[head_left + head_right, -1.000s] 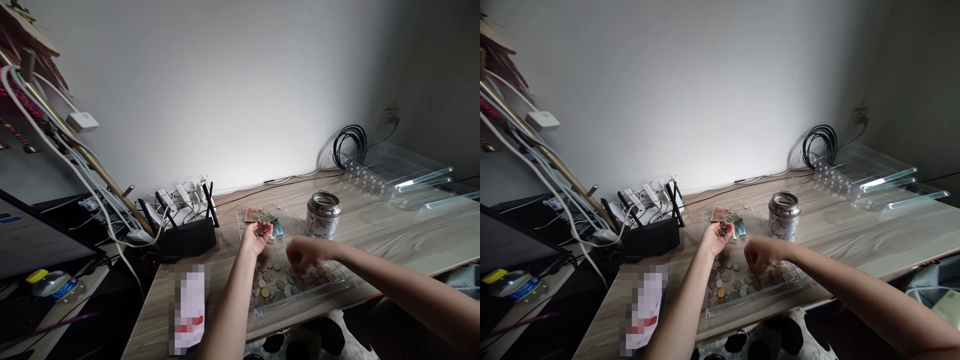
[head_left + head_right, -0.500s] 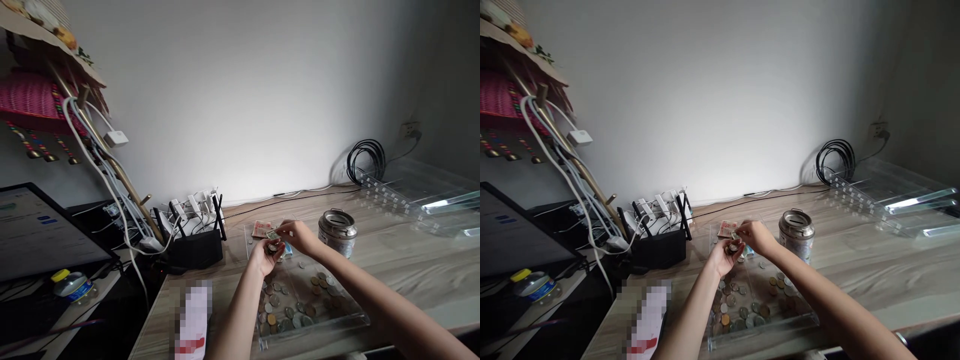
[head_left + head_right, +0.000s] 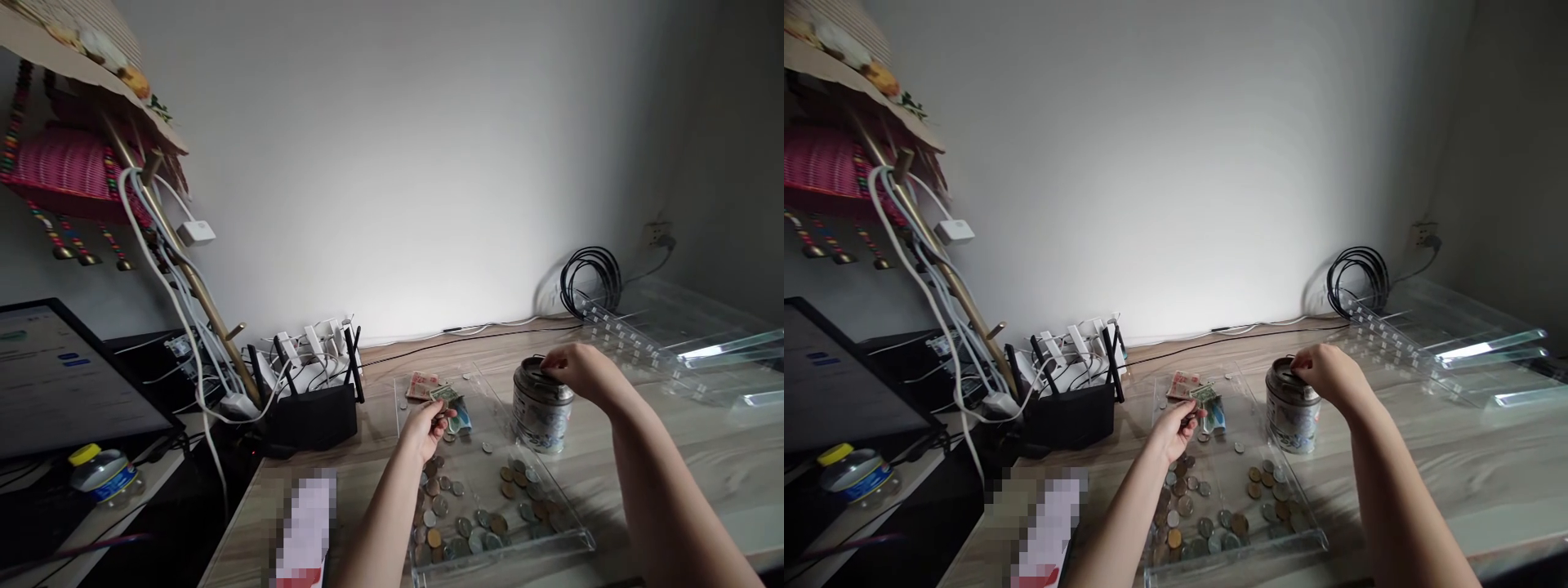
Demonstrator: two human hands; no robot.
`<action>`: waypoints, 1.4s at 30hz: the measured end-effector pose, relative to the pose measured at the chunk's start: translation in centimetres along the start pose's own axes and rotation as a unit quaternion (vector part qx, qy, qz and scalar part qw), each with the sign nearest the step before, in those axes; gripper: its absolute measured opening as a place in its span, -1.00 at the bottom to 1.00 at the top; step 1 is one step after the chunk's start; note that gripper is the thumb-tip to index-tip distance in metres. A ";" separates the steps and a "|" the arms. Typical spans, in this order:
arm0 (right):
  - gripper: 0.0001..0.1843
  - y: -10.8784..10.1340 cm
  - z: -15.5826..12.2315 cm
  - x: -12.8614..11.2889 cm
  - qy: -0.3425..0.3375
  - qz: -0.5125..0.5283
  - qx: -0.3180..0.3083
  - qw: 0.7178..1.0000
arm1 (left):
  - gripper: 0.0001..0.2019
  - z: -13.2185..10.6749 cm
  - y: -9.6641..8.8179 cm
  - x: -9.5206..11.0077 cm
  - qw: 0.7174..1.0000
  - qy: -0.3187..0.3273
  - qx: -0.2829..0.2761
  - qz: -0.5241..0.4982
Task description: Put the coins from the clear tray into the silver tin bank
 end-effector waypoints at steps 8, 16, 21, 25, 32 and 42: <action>-0.76 -1.2 -0.5 -2.7 -0.048 0.014 0.056 0.997 | -0.68 -0.1 1.0 -0.1 0.994 0.021 -0.042 0.095; -0.68 3.8 -2.8 -14.7 -0.165 0.093 -0.008 0.982 | -0.66 -0.9 2.3 0.1 0.990 0.019 -0.108 0.086; -0.77 7.5 -2.5 -15.7 -0.158 0.132 -0.077 0.976 | -0.66 -1.7 3.3 0.1 0.986 0.022 -0.135 0.097; -0.74 5.0 -2.3 -14.7 -0.152 0.132 -0.002 0.979 | -0.63 -1.7 3.5 -0.4 0.986 -0.008 -0.148 0.076; -0.76 -1.3 -1.8 -6.7 0.000 -0.042 0.126 0.991 | -0.81 0.2 0.2 -0.7 0.994 -0.049 -0.027 -0.093; -0.77 -0.2 -1.2 -2.2 0.063 -0.064 0.016 0.996 | -0.83 0.4 -0.3 -0.6 0.993 -0.015 -0.019 -0.112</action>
Point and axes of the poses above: each hand's wrist, its own z-axis towards the middle knuckle, its own y-axis out of the palm, x = y × z, the point moved 8 cm from there along z, towards the middle knuckle, and after that the axes turned 7 degrees about -y, right-handed, at the moved point
